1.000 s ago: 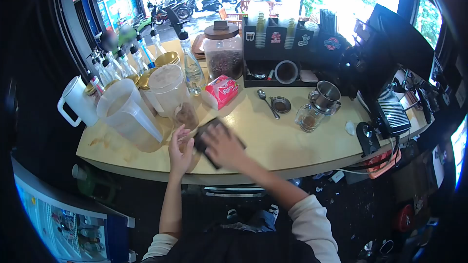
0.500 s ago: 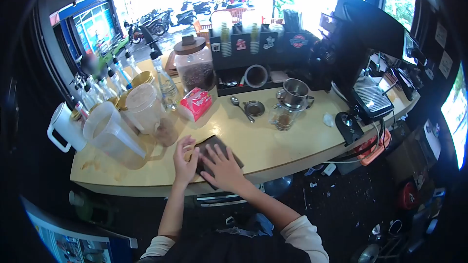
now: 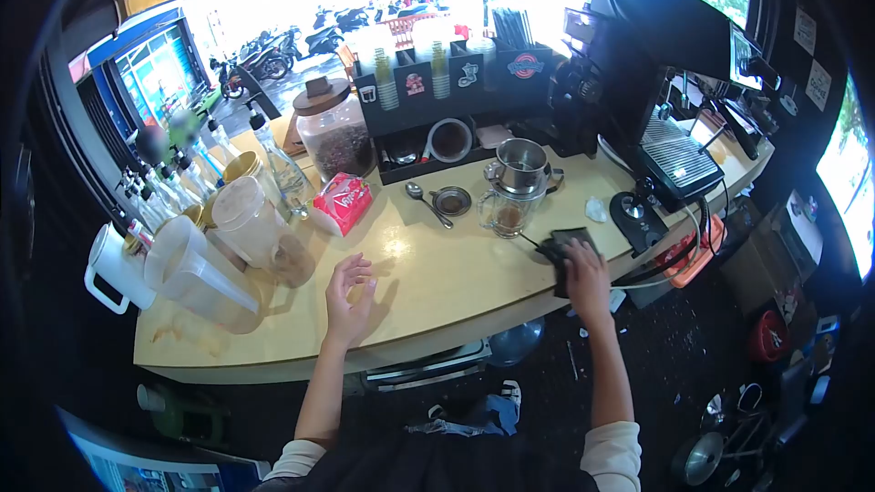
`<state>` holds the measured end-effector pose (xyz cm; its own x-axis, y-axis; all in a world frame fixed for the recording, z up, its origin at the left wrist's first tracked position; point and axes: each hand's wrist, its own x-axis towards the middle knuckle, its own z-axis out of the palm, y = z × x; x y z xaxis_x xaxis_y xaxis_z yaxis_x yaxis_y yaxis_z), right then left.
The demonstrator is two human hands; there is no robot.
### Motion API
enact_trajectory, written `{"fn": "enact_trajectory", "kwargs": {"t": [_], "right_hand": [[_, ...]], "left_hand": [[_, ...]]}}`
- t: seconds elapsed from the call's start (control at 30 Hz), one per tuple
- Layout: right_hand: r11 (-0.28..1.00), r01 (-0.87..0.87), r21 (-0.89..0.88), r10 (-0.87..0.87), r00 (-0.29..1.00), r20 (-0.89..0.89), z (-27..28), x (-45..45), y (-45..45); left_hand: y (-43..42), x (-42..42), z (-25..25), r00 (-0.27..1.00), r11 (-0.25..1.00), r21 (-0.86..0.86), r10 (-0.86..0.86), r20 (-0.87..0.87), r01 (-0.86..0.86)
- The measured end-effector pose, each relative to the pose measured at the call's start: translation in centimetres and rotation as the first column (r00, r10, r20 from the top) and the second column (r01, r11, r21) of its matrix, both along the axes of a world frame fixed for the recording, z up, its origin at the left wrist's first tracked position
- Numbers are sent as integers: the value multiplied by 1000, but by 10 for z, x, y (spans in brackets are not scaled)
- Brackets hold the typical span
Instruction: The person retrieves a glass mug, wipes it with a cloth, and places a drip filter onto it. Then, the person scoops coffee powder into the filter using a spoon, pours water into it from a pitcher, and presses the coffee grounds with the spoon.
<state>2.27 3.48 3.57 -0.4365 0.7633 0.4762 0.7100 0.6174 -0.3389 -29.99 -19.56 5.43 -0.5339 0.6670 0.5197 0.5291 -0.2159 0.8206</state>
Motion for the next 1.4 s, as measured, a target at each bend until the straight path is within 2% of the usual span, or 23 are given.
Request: {"fn": "enact_trajectory", "kwargs": {"t": [0.03,0.1,0.13,0.2,0.23,0.37,0.43,0.47,0.5,0.53,0.57,0.63,0.7,0.77,0.8,0.93,1.0,1.03,1.1,1.17,1.23,1.3,1.4], "right_hand": [[997,-6,71,13,995,-95,8,4,-1],[968,201,-147,-216,972,-92,27,2,-5],[970,195,-142,-210,973,-95,34,0,-9],[974,81,-213,-147,938,-314,48,-11,-18],[990,-12,-138,-50,899,-435,59,-27,-35],[930,-336,-149,211,821,-530,67,-92,-80],[848,-529,-39,472,786,-400,65,-125,-96],[840,-542,-3,527,818,-231,60,-138,-105],[828,-559,34,560,827,-54,51,-148,-113],[826,-562,-40,561,816,141,37,-155,-119],[821,-570,-35,569,811,137,28,-159,-120],[846,-528,-78,521,784,338,29,-171,-124],[841,-535,-81,530,783,325,42,-183,-120],[817,-573,-61,572,792,214,56,-197,-118],[792,-610,-33,608,781,144,53,-207,-116],[862,-504,-44,500,834,233,59,-225,-127],[904,-330,-271,419,810,411,62,-222,-130],[906,-332,-263,416,813,406,46,-221,-128],[913,-403,-61,401,861,313,1,-218,-121],[910,-409,-69,412,868,277,-5,-214,-121],[880,-468,-75,474,866,159,-7,-213,-118],[881,-464,-92,473,871,131,-8,-214,-119],[880,-457,-131,473,869,144,-5,-219,-127]], "left_hand": [[-3,-3,1,1000,1000,5,0,11,0],[-9,-8,1,1000,1000,17,4,22,-5],[-11,-11,0,999,999,32,9,39,-10],[-15,-14,0,998,998,53,22,54,-24],[-17,-14,1,997,998,51,24,69,-28],[-17,-12,7,996,997,50,53,70,-56],[-17,-11,12,997,998,-3,55,61,-55],[-17,-9,15,998,996,-59,61,-34,-63],[-17,-9,18,990,991,-113,62,-129,-77],[-18,-11,17,983,991,-124,26,-182,-50],[-21,-12,16,981,991,-122,37,-189,-60],[-27,-14,20,944,988,-56,122,-308,-146],[-35,-23,14,941,976,-27,201,-273,-217],[-36,-31,22,809,796,283,579,-100,-535],[-36,-41,27,771,755,274,633,-69,-596],[-18,-73,37,768,726,287,638,59,-625],[-12,-90,33,721,698,205,691,56,-686],[-13,-97,32,722,698,215,690,54,-683],[-16,-108,30,811,789,190,564,156,-585],[-17,-109,28,812,790,188,568,132,-584],[-11,-105,32,814,794,183,570,107,-580],[-3,-96,37,907,839,352,412,84,-414],[14,-65,57,946,889,326,317,67,-321]]}}
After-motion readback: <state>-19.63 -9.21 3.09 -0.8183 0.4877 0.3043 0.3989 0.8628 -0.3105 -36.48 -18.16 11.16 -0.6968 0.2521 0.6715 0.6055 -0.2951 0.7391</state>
